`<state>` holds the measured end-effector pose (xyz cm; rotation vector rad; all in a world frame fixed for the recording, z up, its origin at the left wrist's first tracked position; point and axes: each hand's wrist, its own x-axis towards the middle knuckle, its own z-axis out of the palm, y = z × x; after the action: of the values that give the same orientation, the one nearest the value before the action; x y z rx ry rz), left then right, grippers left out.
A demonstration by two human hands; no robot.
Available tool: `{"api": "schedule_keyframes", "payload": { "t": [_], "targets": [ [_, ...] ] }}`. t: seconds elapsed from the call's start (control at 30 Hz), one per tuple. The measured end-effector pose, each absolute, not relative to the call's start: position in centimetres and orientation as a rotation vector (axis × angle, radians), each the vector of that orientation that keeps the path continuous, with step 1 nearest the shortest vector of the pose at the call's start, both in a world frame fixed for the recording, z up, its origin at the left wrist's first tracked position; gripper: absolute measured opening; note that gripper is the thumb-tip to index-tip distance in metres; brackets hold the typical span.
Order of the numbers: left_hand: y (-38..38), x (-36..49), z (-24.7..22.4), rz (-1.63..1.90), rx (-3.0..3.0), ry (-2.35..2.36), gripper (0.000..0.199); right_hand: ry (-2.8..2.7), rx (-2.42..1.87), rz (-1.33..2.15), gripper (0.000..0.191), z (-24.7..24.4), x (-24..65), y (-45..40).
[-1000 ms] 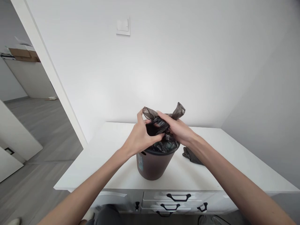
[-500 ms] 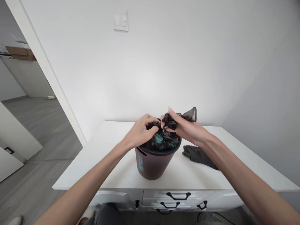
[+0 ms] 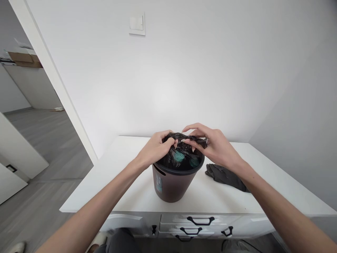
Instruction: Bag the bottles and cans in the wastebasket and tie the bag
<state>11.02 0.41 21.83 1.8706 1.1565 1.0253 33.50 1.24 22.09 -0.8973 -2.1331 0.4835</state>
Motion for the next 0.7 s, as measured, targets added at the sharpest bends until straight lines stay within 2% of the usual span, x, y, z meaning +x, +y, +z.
{"api": "schedule_keyframes", "payload": {
  "t": [0.17, 0.23, 0.27, 0.37, 0.43, 0.53, 0.63, 0.7],
  "targets": [
    [-0.9, 11.4, 21.5, 1.08, 2.12, 1.195, 0.016, -1.948, -0.899, 0.065, 0.008, 19.9, 32.4, 2.4],
    [-1.3, 11.4, 21.3, 1.062, 2.18, 1.187, 0.017, -1.906, -0.832, -0.059, 0.009, 19.3, 31.9, 2.6],
    [-1.4, 11.5, 21.4, 1.056, 2.166, 1.183, 0.022, -1.887, -0.798, -0.112, 0.01, 19.1, 31.7, 2.7],
    [-1.5, 11.6, 21.9, 1.027, 1.992, 1.141, 0.054, -1.84, -0.728, -0.307, 0.012, 19.0, 31.0, 2.5],
    [-1.3, 11.6, 22.3, 1.02, 1.859, 1.125, 0.064, -1.839, -0.692, -0.448, 0.014, 19.1, 30.6, 2.3],
    [-0.9, 11.6, 22.4, 1.046, 1.727, 1.152, 0.06, -1.934, -0.671, -0.527, 0.016, 19.2, 30.3, 2.0],
    [-0.6, 11.4, 22.0, 1.087, 1.75, 1.151, 0.048, -2.074, -0.691, -0.431, 0.015, 19.3, 30.4, 1.6],
    [-0.3, 11.1, 21.6, 1.145, 1.873, 1.199, 0.043, -2.158, -0.713, -0.347, 0.021, 19.3, 30.7, 1.3]
  ]
}}
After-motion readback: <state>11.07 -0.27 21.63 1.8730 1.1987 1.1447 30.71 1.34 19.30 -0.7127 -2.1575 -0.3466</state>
